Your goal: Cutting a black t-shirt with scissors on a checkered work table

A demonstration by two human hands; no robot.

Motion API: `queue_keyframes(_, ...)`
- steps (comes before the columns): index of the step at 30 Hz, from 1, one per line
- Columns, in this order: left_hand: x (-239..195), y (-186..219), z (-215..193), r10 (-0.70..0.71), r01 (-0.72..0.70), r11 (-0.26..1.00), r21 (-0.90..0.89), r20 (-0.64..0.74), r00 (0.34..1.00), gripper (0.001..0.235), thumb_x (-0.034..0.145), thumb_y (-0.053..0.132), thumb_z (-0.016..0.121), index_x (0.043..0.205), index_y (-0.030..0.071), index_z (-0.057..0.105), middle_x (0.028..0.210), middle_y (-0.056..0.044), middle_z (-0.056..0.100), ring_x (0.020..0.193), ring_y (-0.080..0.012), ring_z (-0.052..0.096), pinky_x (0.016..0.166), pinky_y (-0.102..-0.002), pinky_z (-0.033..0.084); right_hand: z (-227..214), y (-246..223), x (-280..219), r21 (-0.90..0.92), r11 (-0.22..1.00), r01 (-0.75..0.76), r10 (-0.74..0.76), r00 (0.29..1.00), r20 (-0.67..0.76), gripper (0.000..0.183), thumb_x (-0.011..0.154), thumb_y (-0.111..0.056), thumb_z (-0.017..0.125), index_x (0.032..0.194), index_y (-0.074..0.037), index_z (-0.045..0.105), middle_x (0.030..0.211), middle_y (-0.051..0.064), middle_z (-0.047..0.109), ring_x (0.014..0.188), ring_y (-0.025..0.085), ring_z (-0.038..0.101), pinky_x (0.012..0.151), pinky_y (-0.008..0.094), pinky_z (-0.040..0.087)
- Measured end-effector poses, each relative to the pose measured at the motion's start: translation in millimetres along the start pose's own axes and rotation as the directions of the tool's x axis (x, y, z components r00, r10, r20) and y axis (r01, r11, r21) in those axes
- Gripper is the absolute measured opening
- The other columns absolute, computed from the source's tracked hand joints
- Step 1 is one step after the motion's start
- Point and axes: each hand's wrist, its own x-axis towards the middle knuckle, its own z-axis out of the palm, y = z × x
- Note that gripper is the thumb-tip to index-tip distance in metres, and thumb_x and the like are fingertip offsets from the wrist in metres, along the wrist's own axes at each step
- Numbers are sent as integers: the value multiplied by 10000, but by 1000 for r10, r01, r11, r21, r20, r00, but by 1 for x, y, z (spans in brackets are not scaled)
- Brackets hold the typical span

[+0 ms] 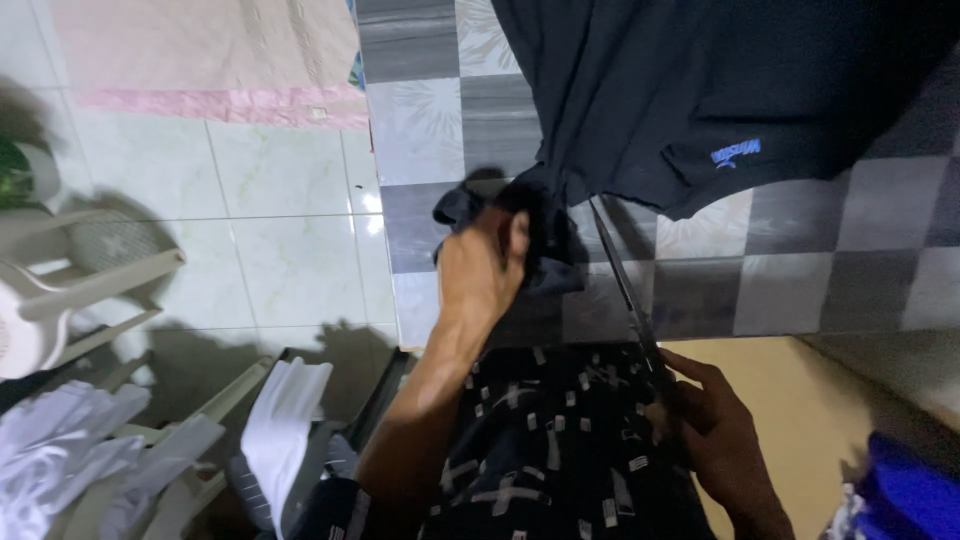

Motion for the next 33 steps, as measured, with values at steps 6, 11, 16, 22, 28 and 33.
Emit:
queue_keyframes(6, 49, 26, 5, -264, 160, 921, 355, 269, 926, 515, 959, 604, 593, 1072, 116, 714, 991, -194, 759, 917, -446, 730, 729, -560, 573, -6, 3, 2, -43, 990, 134, -134, 991, 16, 585, 857, -89, 733, 1432, -128, 630, 755, 131, 575, 616, 196, 467, 506, 351, 384)
queue_keyframes(11, 78, -7, -72, -96, 56, 981, 185, 214, 972, 197, 836, 244, 639, 1005, 225, 737, 885, -71, 782, 818, -362, 730, 666, -500, 514, 0, -16, 11, -266, 962, 60, -89, 991, -99, 682, 802, -76, 806, 1460, -165, 653, 787, 101, 686, 552, 183, 466, 476, 346, 378)
queue_keyframes(16, 20, -53, -92, 269, -161, 856, 491, -157, 950, 150, 865, 213, 605, 764, 102, 608, 702, -115, 599, 561, -374, 585, 491, -513, 392, 2, -22, 39, -198, 966, 165, -188, 977, -106, 602, 892, -266, 554, 1476, -141, 626, 730, 112, 666, 536, 167, 466, 469, 336, 389)
queue_keyframes(22, -37, -34, 1, -64, -7, 892, 452, 142, 988, 345, 975, 520, 588, 907, 183, 625, 642, -114, 687, 551, -377, 663, 487, -526, 468, -21, -26, 88, -343, 837, 426, -467, 883, -43, 637, 881, -129, 750, 1491, -126, 568, 794, 70, 653, 514, 129, 457, 441, 292, 372)
queue_keyframes(28, -35, 1, 2, -145, 102, 961, 256, 157, 977, 448, 1003, 560, 532, 948, 128, 636, 836, -183, 729, 759, -460, 696, 620, -576, 501, -57, -35, 90, -576, 594, 562, -686, 728, 2, 640, 901, -119, 754, 1498, 7, 559, 1121, 160, 670, 930, 211, 607, 793, 336, 451)
queue_keyframes(33, -22, 3, 32, 34, -6, 952, 305, -88, 996, 477, 1023, 570, 504, 955, 104, 577, 719, -88, 711, 526, -347, 680, 394, -494, 465, -36, -38, 35, -713, 701, 18, -186, 970, -159, 704, 851, -294, 736, 1531, -233, 565, 978, 73, 758, 584, 218, 645, 489, 380, 509)
